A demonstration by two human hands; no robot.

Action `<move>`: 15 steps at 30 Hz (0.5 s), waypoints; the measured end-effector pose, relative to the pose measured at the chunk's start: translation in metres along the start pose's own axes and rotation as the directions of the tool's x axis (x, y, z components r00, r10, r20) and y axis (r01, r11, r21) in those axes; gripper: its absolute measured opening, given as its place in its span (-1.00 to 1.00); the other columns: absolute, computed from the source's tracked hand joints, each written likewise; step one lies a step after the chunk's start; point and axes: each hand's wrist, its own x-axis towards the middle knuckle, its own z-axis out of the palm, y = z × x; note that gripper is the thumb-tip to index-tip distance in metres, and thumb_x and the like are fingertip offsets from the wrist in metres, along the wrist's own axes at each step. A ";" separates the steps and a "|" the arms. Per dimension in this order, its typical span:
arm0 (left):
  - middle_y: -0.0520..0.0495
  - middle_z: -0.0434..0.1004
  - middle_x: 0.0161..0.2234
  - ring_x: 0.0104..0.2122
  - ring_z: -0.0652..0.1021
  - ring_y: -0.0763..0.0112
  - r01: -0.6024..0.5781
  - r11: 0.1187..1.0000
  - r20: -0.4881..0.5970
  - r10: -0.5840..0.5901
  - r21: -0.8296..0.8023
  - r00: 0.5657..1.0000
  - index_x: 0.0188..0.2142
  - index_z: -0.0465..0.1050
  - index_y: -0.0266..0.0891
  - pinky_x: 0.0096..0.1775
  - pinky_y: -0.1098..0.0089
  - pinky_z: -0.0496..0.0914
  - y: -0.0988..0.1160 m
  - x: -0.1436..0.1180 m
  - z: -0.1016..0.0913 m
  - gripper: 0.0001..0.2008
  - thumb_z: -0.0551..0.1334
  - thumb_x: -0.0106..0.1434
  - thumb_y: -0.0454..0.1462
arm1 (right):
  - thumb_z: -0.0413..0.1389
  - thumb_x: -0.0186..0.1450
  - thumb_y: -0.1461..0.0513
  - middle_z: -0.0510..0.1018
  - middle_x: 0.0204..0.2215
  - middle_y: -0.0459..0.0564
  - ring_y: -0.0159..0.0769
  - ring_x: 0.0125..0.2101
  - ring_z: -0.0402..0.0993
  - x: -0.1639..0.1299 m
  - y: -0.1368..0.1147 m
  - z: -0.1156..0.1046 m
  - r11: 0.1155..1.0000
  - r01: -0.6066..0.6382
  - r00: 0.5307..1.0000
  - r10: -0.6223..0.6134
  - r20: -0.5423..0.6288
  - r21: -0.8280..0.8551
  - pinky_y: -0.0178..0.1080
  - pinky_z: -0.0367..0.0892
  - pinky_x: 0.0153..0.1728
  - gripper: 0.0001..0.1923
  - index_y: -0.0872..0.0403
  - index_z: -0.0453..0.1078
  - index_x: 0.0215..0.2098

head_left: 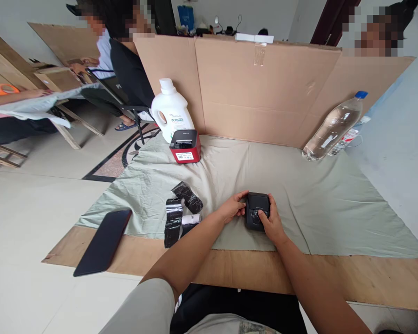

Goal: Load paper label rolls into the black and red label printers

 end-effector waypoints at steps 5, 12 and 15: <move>-0.17 0.31 0.21 -0.66 0.33 0.79 0.025 1.000 0.011 -0.025 -0.006 1.000 0.24 0.25 -0.11 -0.70 0.63 0.12 0.004 0.001 -0.002 -0.30 0.16 0.10 -0.52 | -0.06 0.34 -0.03 0.13 0.32 0.24 -0.03 0.31 0.08 0.000 0.002 0.001 0.996 0.033 0.999 -0.032 0.014 -0.080 0.15 0.07 0.27 -0.23 0.13 -0.15 0.39; -0.17 0.14 0.32 -0.66 0.34 0.80 0.009 0.996 -0.031 -0.007 0.085 1.000 0.24 0.25 -0.07 -0.72 0.63 0.13 0.005 0.001 0.003 -0.29 0.15 0.09 -0.52 | -0.04 0.33 -0.03 0.12 0.32 0.26 -0.02 0.30 0.08 0.000 -0.003 0.000 0.998 0.023 1.000 -0.023 0.012 -0.059 0.15 0.06 0.27 -0.21 0.15 -0.14 0.39; -0.21 0.09 0.34 -0.67 0.35 0.80 0.003 0.998 -0.046 0.000 0.066 0.999 0.25 0.22 -0.08 -0.71 0.62 0.13 0.004 0.001 0.003 -0.25 0.13 0.06 -0.54 | 0.04 0.28 -0.04 0.16 0.29 0.28 -0.02 0.28 0.13 0.000 -0.003 0.000 0.998 -0.024 0.999 0.027 -0.047 0.059 0.13 0.12 0.25 -0.18 0.15 -0.10 0.36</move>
